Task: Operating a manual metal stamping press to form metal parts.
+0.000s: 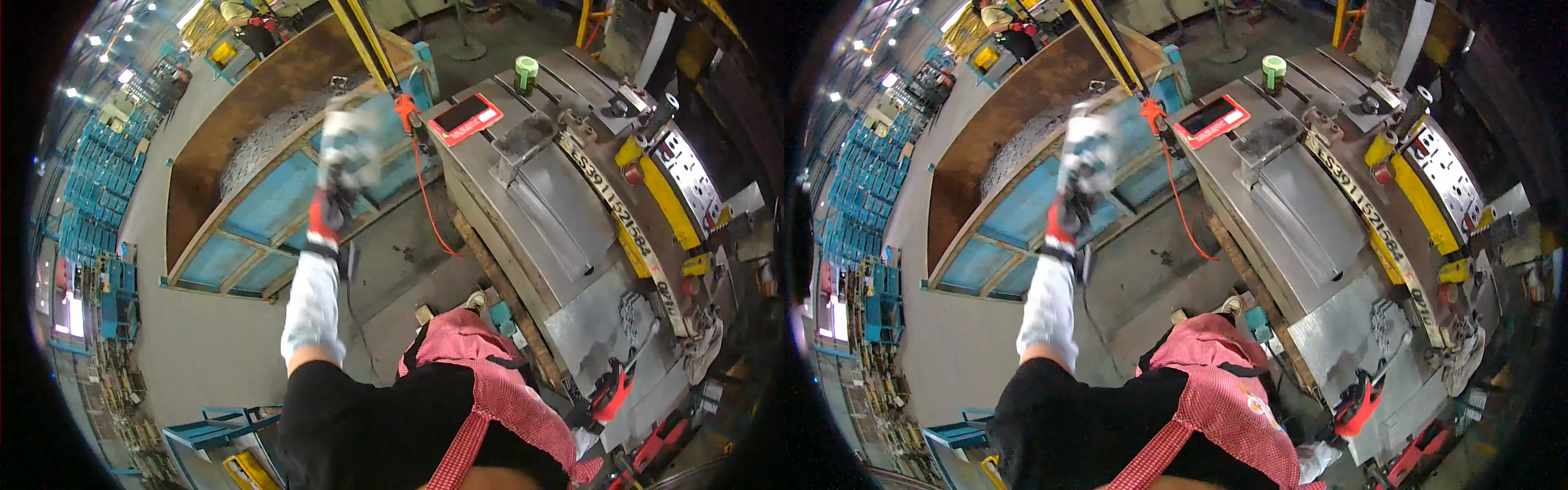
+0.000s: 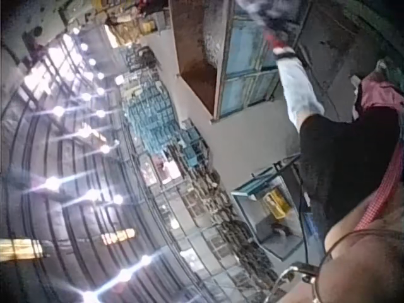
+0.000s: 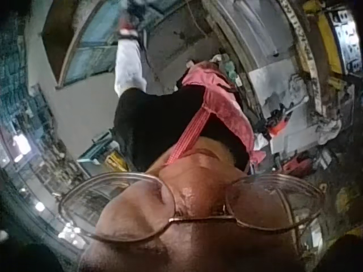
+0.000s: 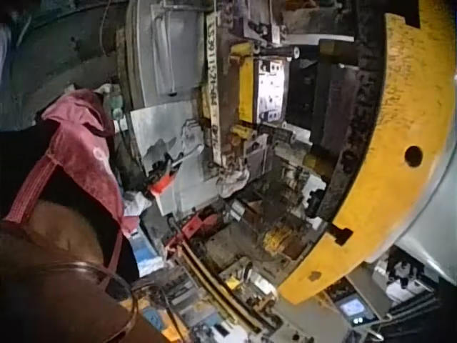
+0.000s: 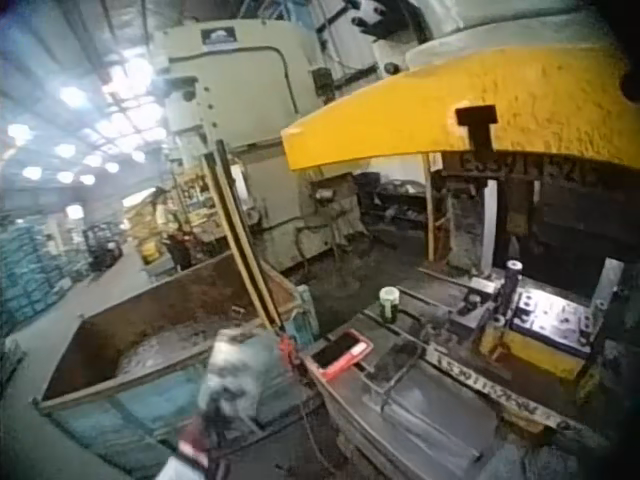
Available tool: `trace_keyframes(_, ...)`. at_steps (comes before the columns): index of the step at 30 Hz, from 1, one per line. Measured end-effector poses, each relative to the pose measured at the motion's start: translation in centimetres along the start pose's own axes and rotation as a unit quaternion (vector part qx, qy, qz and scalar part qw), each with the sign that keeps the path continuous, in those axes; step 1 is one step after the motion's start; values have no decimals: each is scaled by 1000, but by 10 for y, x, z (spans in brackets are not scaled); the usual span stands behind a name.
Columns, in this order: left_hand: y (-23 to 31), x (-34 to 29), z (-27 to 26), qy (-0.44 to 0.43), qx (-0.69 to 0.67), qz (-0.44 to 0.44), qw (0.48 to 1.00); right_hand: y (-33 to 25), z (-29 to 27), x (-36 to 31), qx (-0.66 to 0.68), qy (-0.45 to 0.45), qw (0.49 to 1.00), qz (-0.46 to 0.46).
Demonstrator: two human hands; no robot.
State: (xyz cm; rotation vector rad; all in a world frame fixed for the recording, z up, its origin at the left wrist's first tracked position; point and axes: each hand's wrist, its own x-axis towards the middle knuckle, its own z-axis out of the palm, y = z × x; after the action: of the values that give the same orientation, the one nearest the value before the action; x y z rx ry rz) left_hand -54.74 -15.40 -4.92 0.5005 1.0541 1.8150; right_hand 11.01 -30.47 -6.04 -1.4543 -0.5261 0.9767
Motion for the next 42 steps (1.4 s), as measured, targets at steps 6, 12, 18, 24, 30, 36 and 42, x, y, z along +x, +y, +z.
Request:
trace_keyframes(6,-9,104,76,30,-41,-34,998,-11,43,16,2,-61,996,72)
trace_keyframes(12,-195,74,67,-391,275,-250,842,-21,93,33,-43,-216,974,58)
trace_keyframes(18,-255,-47,162,-681,316,-164,640,-20,126,116,-126,-249,960,-18)
trace_keyframes(24,-231,-72,251,-400,42,-490,774,-42,141,97,-96,-255,961,40)
trace_keyframes(30,-245,-63,305,-315,-21,-440,841,-52,141,61,-55,-227,971,58)
trace_keyframes(36,-221,-85,248,-327,167,-342,865,-48,99,27,-222,-263,935,82)
trace_keyframes(42,-165,-77,219,-537,443,386,605,-50,80,-19,-99,-366,919,108)
